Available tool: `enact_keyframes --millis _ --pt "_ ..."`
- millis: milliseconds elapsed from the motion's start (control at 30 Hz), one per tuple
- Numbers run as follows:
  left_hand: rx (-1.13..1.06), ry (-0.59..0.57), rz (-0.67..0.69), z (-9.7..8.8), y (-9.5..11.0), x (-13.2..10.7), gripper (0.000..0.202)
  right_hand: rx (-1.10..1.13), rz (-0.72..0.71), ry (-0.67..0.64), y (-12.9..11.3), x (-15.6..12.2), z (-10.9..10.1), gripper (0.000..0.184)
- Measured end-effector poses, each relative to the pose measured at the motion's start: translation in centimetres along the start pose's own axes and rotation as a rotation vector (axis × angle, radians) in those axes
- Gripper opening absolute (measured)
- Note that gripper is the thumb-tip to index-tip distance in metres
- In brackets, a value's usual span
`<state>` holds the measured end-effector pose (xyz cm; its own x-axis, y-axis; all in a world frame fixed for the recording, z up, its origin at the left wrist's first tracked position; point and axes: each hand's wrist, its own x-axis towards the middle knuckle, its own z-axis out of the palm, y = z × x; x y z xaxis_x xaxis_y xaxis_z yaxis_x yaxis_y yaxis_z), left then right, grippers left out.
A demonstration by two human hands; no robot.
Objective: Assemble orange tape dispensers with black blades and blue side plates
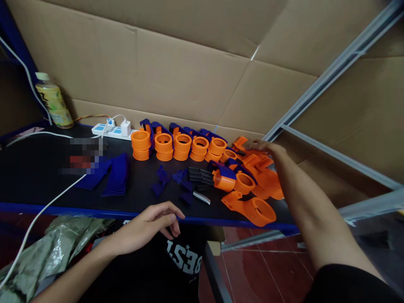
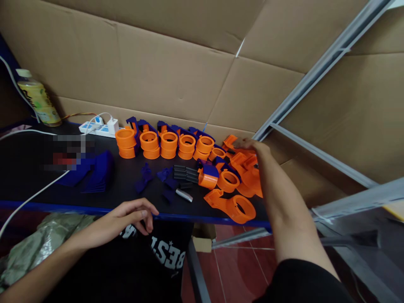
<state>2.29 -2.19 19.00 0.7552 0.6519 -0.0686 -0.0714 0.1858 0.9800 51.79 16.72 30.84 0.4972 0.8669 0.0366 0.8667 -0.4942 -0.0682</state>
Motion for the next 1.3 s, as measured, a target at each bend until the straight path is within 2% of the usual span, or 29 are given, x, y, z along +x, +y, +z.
enact_keyframes --millis 233,333,433,567,667,733,833,900,967,1067,1133,1233,1300 --pt "-0.003 0.021 0.002 -0.1 0.1 0.1 0.031 -0.108 0.056 -0.055 -0.2 0.4 0.0 0.04" --pt "-0.015 0.027 0.012 0.0 0.1 0.0 0.032 -0.112 0.048 -0.019 -0.4 -0.2 -0.5 0.039" --pt "-0.021 0.02 0.018 0.0 0.2 -0.1 0.031 -0.079 0.017 0.079 -0.6 -1.4 -2.0 0.042" --pt "-0.036 0.006 0.075 0.0 0.4 -0.2 0.032 0.018 -0.108 0.27 -1.4 -5.0 -5.1 0.066" --pt "-0.058 0.086 0.214 0.2 0.4 -0.1 0.037 0.121 -0.251 0.347 -3.3 -11.2 -6.2 0.062" --pt "-0.088 0.173 0.347 0.4 0.2 0.0 0.049 0.315 -0.487 0.254 -5.6 -17.2 -5.4 0.049" --pt "-0.146 0.265 0.507 0.8 -0.3 0.1 0.07 0.48 -0.762 -0.06 -9.6 -26.6 -1.9 0.036" --pt "-0.204 0.317 0.517 1.1 -0.5 0.0 0.073 0.497 -0.863 -0.231 -12.0 -31.4 0.8 0.031" --pt "-0.286 0.387 0.45 1.3 -0.3 -0.1 0.062 0.526 -0.946 -0.301 -13.3 -34.0 3.0 0.031" --pt "-0.371 0.475 0.36 1.2 0.6 -0.2 0.042 0.537 -1.003 -0.31 -13.3 -34.0 4.8 0.031" --pt "-0.407 0.508 0.316 0.8 1.1 -0.2 0.037 0.43 -0.907 -0.16 -12.2 -32.4 5.5 0.033" --pt "-0.406 0.513 0.271 0.1 1.3 0.0 0.035 0.124 -0.708 0.098 -10.4 -29.9 7.1 0.028" --pt "-0.379 0.483 0.232 -0.3 1.0 0.3 0.035 -0.049 -0.66 0.134 -9.6 -28.9 8.5 0.022"
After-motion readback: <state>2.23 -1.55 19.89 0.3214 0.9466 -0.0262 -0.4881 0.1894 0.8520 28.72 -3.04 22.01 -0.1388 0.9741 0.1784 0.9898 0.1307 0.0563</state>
